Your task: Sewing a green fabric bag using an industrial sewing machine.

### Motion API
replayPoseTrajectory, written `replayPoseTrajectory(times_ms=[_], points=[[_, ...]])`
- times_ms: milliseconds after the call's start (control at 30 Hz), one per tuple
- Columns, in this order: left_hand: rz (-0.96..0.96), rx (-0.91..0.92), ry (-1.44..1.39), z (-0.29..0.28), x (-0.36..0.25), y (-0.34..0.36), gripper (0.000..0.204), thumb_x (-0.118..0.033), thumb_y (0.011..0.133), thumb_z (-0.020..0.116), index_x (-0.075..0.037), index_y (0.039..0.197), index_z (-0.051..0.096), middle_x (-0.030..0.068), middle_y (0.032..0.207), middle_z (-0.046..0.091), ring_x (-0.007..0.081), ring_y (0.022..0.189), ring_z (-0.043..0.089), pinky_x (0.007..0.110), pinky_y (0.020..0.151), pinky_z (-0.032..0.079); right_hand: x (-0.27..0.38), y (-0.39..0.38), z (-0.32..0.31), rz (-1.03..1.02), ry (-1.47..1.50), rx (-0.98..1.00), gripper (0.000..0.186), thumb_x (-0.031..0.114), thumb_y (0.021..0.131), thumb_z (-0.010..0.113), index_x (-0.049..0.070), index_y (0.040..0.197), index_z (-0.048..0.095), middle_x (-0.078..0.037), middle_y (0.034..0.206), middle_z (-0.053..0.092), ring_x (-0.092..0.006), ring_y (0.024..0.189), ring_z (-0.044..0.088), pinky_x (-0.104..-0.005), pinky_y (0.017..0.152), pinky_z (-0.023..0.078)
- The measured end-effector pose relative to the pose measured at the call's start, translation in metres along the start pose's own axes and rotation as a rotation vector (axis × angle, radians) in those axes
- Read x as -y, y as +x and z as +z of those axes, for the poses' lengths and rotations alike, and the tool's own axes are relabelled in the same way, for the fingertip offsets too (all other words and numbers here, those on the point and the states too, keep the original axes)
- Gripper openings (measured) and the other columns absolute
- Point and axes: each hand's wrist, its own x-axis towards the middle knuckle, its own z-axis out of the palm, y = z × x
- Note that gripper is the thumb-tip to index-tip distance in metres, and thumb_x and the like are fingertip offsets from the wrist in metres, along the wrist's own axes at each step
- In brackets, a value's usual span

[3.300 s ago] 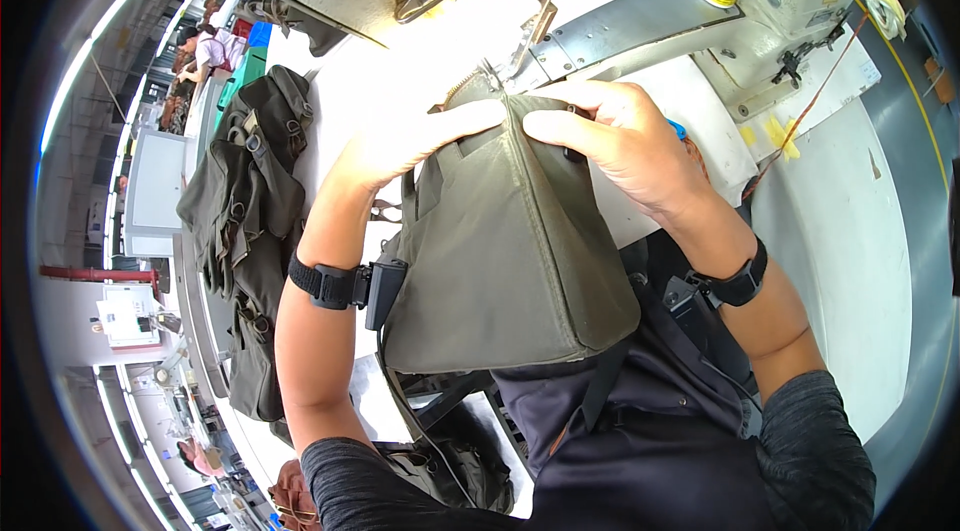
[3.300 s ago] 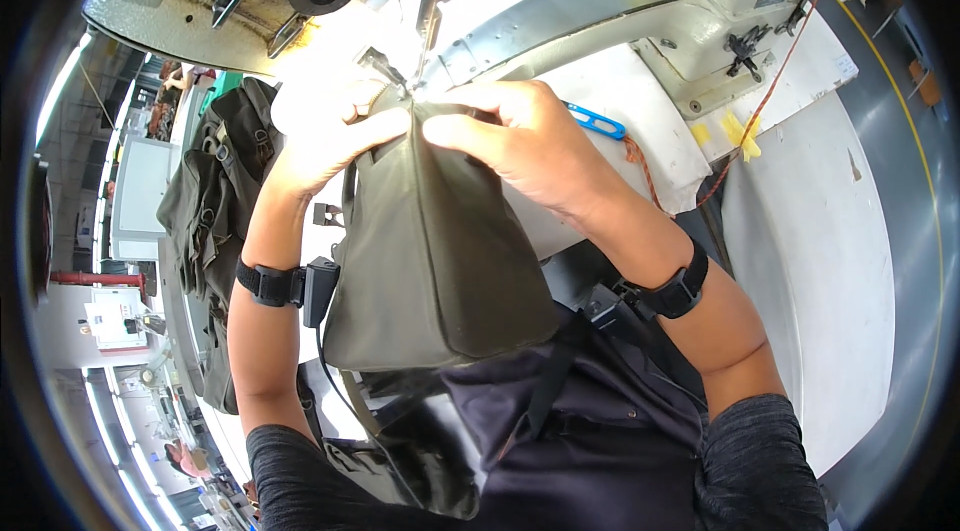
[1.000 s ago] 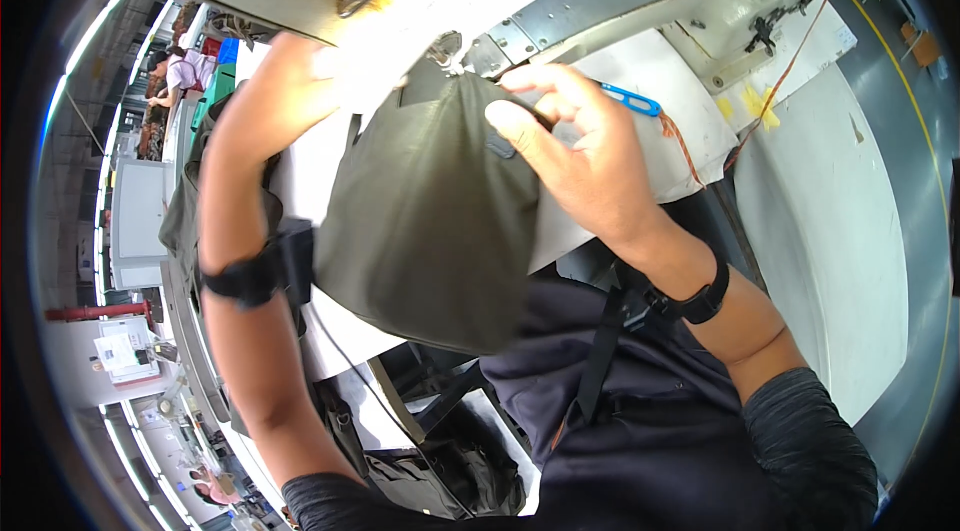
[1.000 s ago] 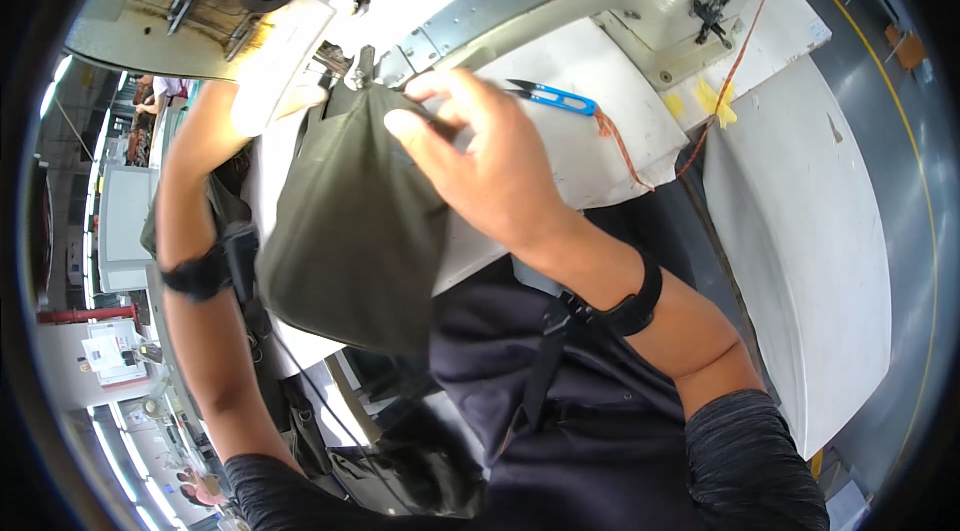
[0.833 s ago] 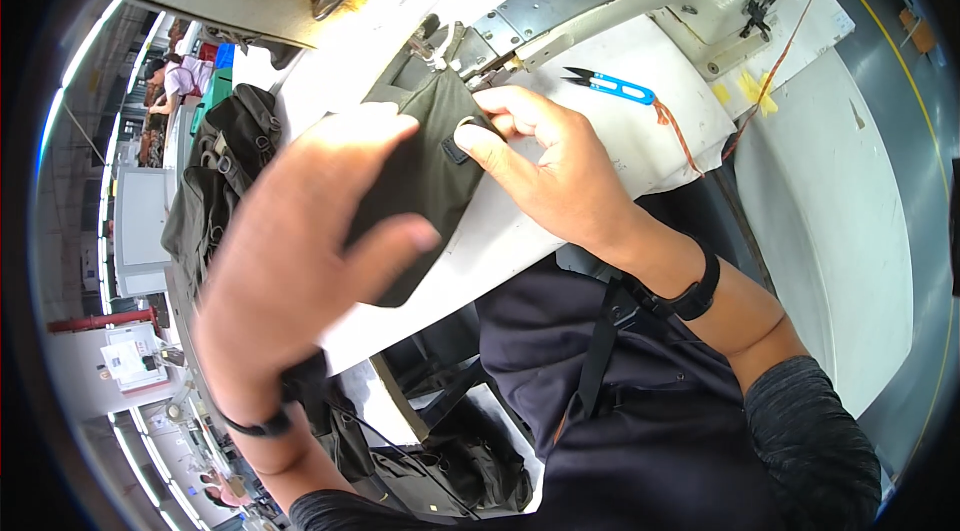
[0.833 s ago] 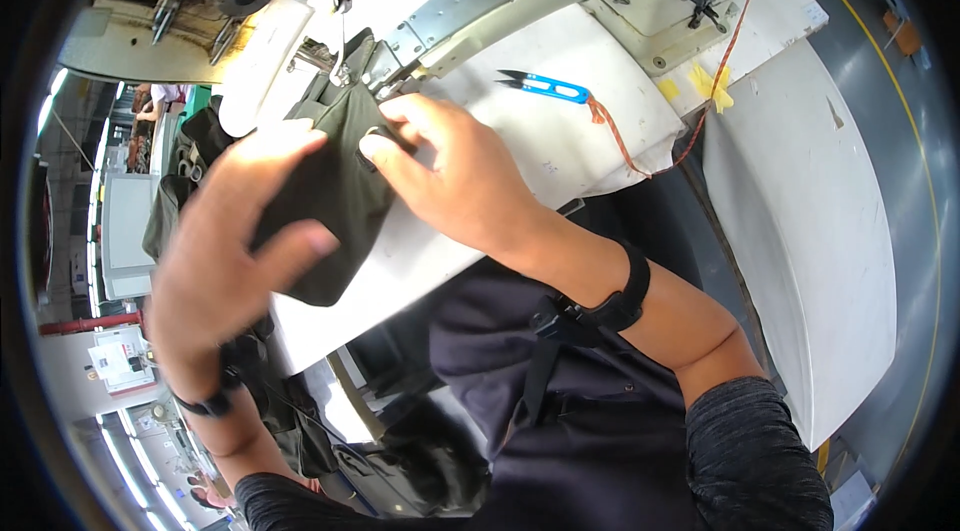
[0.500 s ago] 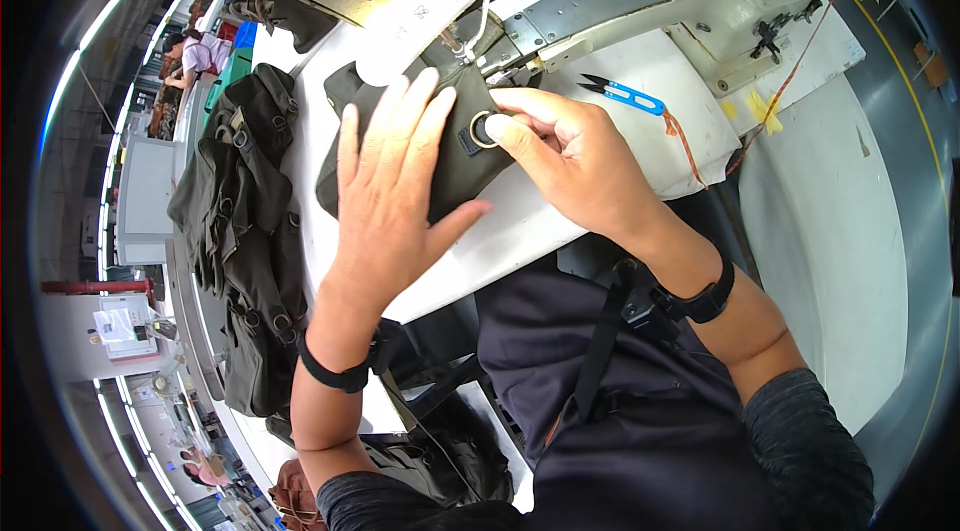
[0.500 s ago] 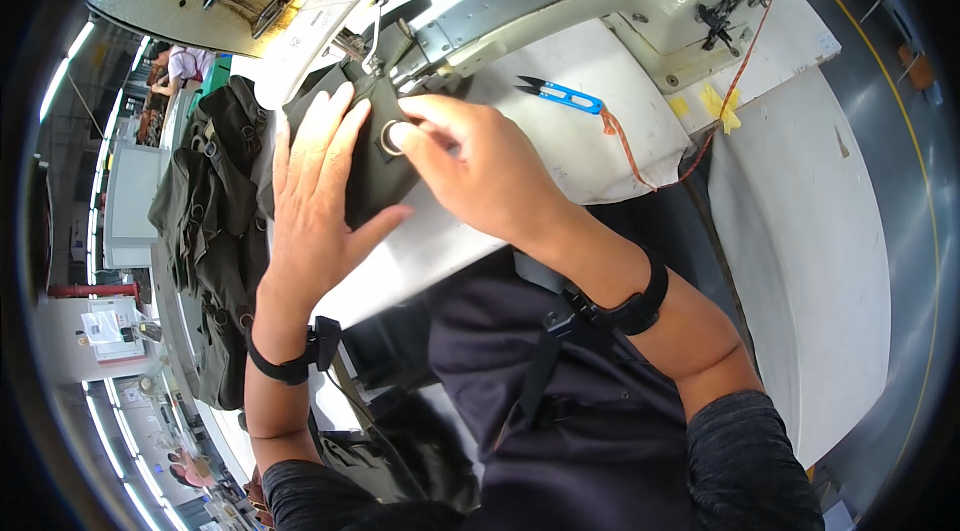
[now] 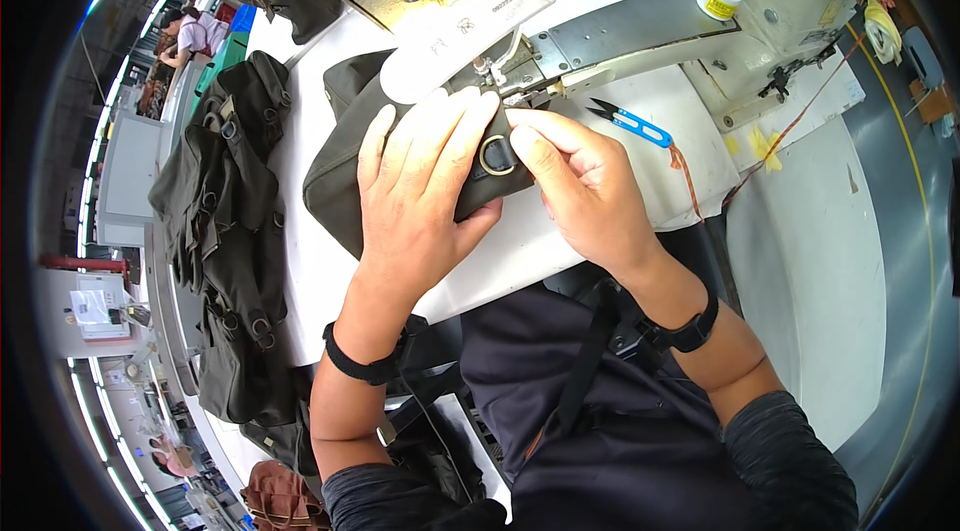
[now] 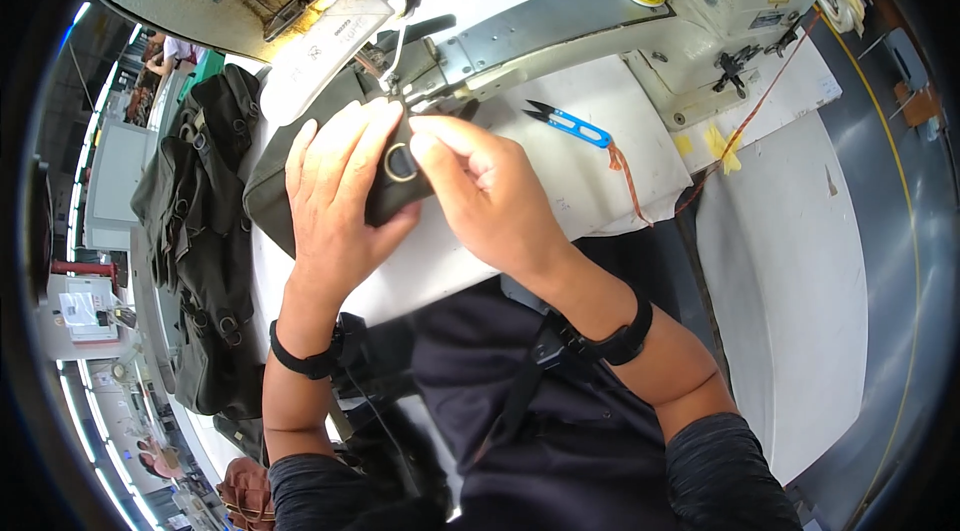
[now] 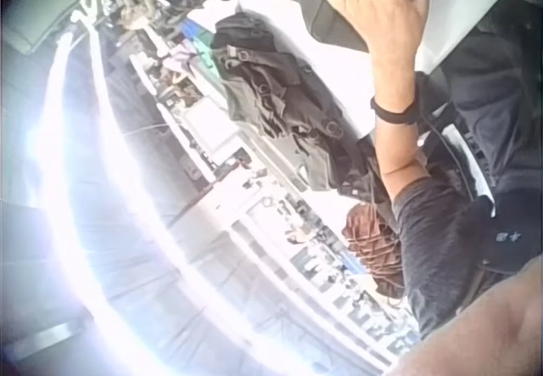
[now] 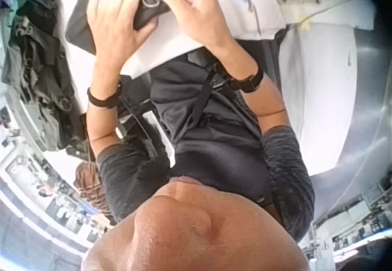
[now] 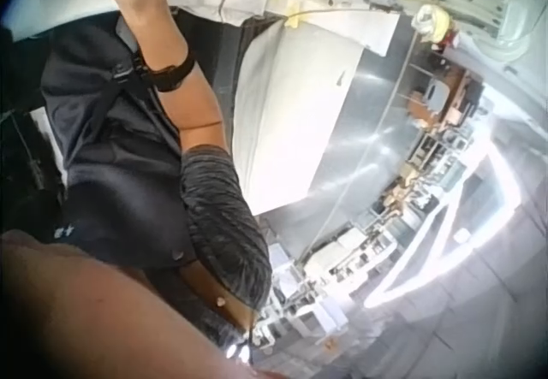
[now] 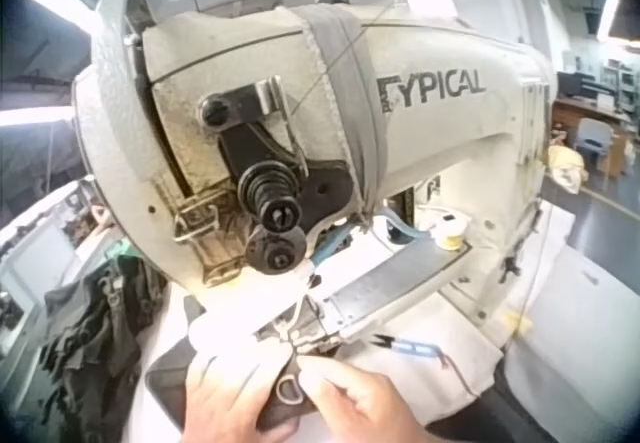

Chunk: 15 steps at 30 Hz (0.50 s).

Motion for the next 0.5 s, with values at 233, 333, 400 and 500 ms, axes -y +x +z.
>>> replayPoseTrajectory(times_ms=[233,333,400,500], points=[[0.006,-0.020,-0.019,0.005,0.001,-0.002,0.088,-0.020,0.061,0.085,-0.013,0.145,0.058,0.0063,0.142,0.060,0.0264,0.133,0.053,0.050,0.121,0.029,-0.003,0.000,0.000,-0.014,0.063,-0.013,0.027,0.009,0.106,0.055,-0.010,0.123,0.065,-0.006,0.103,0.071,-0.0062,0.093,0.062,-0.0246,0.083,0.053],[-0.014,-0.026,-0.050,0.006,0.001,-0.001,0.086,-0.019,0.061,0.085,-0.012,0.143,0.059,0.0070,0.142,0.060,0.0267,0.133,0.054,0.051,0.121,0.029,-0.001,0.001,0.002,-0.038,0.066,-0.013,0.026,0.008,0.105,0.056,-0.010,0.123,0.065,-0.005,0.102,0.071,-0.0057,0.093,0.062,-0.0242,0.082,0.053],[-0.011,-0.030,-0.053,0.004,0.002,0.001,0.085,-0.019,0.062,0.086,-0.012,0.142,0.059,0.0072,0.141,0.061,0.0270,0.133,0.054,0.051,0.121,0.028,0.003,0.004,0.004,-0.011,0.094,-0.026,0.026,0.011,0.107,0.056,-0.010,0.117,0.067,-0.004,0.097,0.071,-0.0045,0.088,0.062,-0.0234,0.078,0.052],[-0.018,-0.020,-0.071,0.002,0.002,0.002,0.084,-0.018,0.062,0.086,-0.012,0.141,0.060,0.0076,0.141,0.061,0.0275,0.133,0.054,0.051,0.121,0.028,0.012,0.013,0.004,-0.014,0.006,-0.042,0.045,0.034,0.111,0.050,-0.006,0.106,0.072,-0.005,0.073,0.068,-0.0045,0.047,0.049,-0.0208,0.043,0.039]])
